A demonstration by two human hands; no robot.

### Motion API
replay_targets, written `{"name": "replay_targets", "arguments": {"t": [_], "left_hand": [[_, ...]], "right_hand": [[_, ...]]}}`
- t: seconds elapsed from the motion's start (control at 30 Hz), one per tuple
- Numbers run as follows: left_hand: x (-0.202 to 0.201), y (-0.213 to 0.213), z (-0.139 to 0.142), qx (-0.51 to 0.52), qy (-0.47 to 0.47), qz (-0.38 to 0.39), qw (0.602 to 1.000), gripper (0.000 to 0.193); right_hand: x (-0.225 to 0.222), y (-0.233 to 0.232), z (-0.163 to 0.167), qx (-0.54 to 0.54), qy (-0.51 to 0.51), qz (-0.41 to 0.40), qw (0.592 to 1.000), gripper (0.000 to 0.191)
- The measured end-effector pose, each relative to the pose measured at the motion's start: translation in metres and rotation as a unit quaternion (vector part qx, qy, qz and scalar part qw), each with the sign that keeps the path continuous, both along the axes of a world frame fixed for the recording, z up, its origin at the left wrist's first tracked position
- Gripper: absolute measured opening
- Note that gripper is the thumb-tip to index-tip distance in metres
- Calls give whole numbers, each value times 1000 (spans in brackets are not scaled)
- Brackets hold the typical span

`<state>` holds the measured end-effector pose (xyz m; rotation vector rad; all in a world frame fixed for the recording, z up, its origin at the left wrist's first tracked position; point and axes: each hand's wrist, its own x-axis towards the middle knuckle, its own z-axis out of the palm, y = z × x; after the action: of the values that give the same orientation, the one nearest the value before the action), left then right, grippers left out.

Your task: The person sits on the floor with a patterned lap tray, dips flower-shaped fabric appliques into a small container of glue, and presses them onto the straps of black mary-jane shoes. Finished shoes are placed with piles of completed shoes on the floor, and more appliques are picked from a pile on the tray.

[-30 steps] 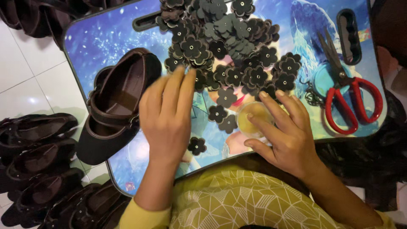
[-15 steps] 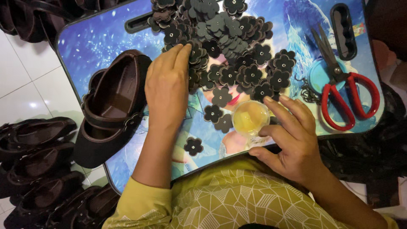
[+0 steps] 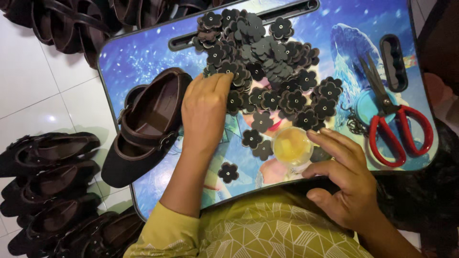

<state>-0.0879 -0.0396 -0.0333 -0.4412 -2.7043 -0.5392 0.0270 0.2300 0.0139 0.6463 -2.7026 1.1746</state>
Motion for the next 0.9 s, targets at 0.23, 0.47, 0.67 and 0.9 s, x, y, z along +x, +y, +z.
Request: {"name": "replay_targets", "arguments": {"t": [0.23,0.47,0.67,0.9], "left_hand": [[-6,2,-5,-29,58,5,998,42],[-2,5,5,40,-36,14,998,35],[36,18,37,394,-245,47,885,29],[85,39,58,620,-392,-8,679,41]], "right_hand": [[-2,-1,-3,-3,-1,-3,1000,50],[-3,1,-2,-17,-11,-12,1000,42],[-7,-11,9,-171,-111,-9,979,21],[-16,-31,26,-162,-143,3,976,28]]}}
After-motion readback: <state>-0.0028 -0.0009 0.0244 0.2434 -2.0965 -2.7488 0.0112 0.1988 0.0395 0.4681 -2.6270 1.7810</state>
